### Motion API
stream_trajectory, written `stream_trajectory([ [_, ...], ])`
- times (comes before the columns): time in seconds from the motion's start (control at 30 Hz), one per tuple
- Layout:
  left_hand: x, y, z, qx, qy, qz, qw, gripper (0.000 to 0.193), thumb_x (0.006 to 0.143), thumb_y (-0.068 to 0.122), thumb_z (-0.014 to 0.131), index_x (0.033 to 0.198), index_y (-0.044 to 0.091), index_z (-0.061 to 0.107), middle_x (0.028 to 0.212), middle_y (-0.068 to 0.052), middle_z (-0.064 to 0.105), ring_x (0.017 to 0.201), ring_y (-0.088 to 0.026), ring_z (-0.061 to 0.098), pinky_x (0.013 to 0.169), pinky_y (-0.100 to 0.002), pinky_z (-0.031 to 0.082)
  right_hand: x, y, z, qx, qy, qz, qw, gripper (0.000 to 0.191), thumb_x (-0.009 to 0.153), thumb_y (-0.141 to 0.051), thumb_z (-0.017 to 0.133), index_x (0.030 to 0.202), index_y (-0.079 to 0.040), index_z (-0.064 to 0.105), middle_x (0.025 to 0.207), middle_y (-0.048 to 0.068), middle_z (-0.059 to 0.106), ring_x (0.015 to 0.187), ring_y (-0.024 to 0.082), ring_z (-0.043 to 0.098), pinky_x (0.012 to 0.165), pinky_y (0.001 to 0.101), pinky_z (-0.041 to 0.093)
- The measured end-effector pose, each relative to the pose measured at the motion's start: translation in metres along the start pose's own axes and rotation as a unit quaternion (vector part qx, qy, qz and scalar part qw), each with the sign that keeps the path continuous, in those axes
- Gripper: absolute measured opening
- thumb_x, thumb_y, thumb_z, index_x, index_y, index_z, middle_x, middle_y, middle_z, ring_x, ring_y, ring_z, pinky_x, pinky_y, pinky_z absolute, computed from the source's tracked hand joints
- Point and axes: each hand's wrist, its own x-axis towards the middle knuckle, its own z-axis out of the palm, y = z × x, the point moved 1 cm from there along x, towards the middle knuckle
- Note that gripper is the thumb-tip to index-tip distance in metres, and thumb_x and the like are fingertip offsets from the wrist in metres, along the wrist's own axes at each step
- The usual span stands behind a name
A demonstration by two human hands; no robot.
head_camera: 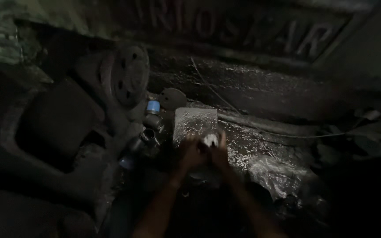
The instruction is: The person holds a finned engine cylinder with both hands, rotating and turning it repeatedly in front of a bench grinding/polishing machine, viewing its surfaces and bore. They then carry the part across the workshop, sit on the floor, and rub a small engine component by hand against a flat abrasive stone block.
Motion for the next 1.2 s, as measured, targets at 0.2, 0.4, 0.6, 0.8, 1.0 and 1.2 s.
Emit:
stream_trajectory([
  [0.2,-0.045,0.013,-0.014,-0.011,-0.050,-0.064,0.997,0.039,0.073,0.030,0.078,0.106,0.010,0.076,0.105,-0.015,0.076,0.099,-0.029,0.075,0.087,-0.038,0.060,-0.011,0.035,0.018,-0.016,-0.027,-0.158,0.987,0.083,0.082,-0.026,0.074,0.152,-0.004,0.036,0.136,0.020,0.060,0.116,0.032,0.066,0.093,0.0396,0.057],
  [0.4,-0.040,0.016,0.004,0.005,-0.057,-0.031,0.998,0.049,0.068,0.030,0.081,0.111,0.009,0.071,0.107,-0.019,0.073,0.098,-0.035,0.070,0.085,-0.043,0.056,-0.011,0.032,-0.007,-0.031,-0.003,-0.208,0.978,0.074,0.090,-0.025,0.069,0.154,-0.003,0.038,0.140,0.018,0.058,0.121,0.028,0.063,0.096,0.0383,0.056],
  [0.6,-0.012,0.011,-0.012,0.033,0.072,0.010,0.997,0.043,0.079,0.033,0.079,0.115,0.011,0.071,0.113,-0.019,0.073,0.104,-0.035,0.070,0.089,-0.042,0.056,0.006,-0.006,0.016,0.023,-0.050,-0.119,0.991,0.070,0.090,-0.019,0.070,0.149,-0.002,0.037,0.134,0.022,0.059,0.118,0.034,0.062,0.093,0.0412,0.056],
  [0.8,-0.054,0.023,-0.009,0.045,-0.034,-0.029,0.998,0.049,0.075,0.034,0.073,0.118,0.013,0.072,0.106,-0.017,0.074,0.098,-0.034,0.069,0.086,-0.042,0.056,-0.051,0.020,0.000,-0.005,-0.013,-0.196,0.981,0.085,0.086,-0.022,0.078,0.153,-0.001,0.030,0.148,0.021,0.047,0.131,0.033,0.055,0.102,0.0403,0.053],
  [1.0,-0.044,0.014,-0.004,-0.008,0.046,0.027,0.999,0.047,0.071,0.034,0.078,0.111,0.008,0.071,0.105,-0.019,0.072,0.095,-0.037,0.070,0.083,-0.044,0.056,0.015,-0.022,0.013,0.015,-0.081,-0.293,0.952,0.081,0.096,-0.016,0.067,0.160,0.003,0.020,0.158,0.024,0.037,0.143,0.037,0.040,0.115,0.0435,0.037],
  [1.2,-0.080,0.045,-0.013,-0.012,0.055,0.132,0.990,0.031,0.074,0.032,0.077,0.098,0.012,0.072,0.100,-0.014,0.075,0.093,-0.032,0.073,0.084,-0.042,0.058,-0.066,0.031,-0.008,-0.089,-0.011,-0.228,0.970,0.079,0.082,-0.021,0.077,0.146,0.000,0.037,0.143,0.022,0.053,0.132,0.035,0.052,0.107,0.0434,0.045],
])
